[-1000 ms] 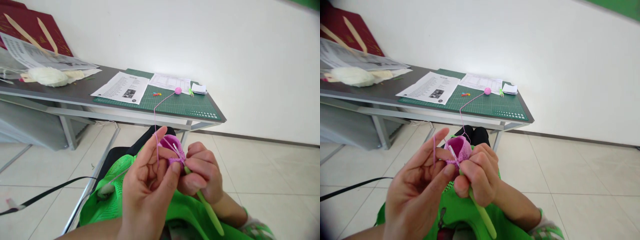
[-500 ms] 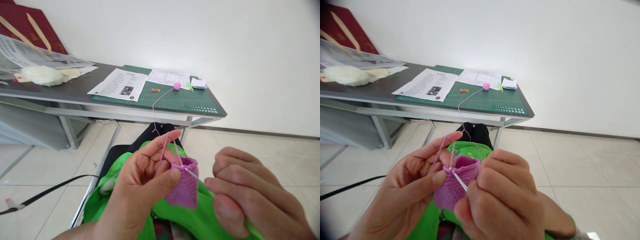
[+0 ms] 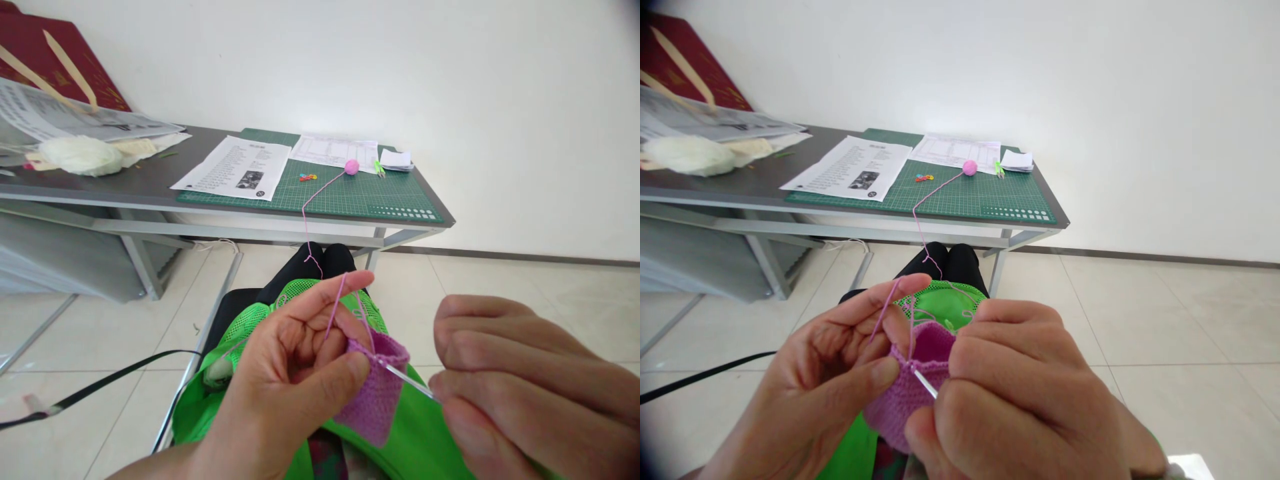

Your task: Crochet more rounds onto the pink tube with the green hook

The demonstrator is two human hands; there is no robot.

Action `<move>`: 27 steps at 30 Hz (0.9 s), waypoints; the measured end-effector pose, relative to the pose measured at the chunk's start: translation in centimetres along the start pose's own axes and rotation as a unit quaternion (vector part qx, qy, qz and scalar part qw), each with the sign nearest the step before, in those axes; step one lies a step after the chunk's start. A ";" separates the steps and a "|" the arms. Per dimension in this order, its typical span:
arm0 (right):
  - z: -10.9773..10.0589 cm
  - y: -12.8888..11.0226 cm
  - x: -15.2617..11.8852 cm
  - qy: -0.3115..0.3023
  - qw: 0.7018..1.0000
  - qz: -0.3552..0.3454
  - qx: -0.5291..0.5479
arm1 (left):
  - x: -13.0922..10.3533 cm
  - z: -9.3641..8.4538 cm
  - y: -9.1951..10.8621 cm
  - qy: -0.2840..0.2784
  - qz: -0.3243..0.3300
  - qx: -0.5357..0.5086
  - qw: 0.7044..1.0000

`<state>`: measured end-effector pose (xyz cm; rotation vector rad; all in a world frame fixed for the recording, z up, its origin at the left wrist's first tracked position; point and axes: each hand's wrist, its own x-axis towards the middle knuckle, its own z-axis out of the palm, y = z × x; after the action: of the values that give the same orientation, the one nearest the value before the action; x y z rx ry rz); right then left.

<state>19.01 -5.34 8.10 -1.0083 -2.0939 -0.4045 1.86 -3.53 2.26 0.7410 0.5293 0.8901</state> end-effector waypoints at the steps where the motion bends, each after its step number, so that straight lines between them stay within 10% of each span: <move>1: 0.0 0.0 0.3 -0.001 1.000 0.000 -0.004 | 0.0 0.0 -0.1 -0.005 0.000 0.000 1.000; 27: 0.8 -0.5 -2.2 0.027 0.984 0.129 0.120 | 0.1 -0.5 0.2 -0.084 -0.063 0.022 0.994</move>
<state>19.07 -6.37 5.97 -1.0926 -1.8796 -0.0463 1.46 -3.15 2.09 0.8048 0.4419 0.6930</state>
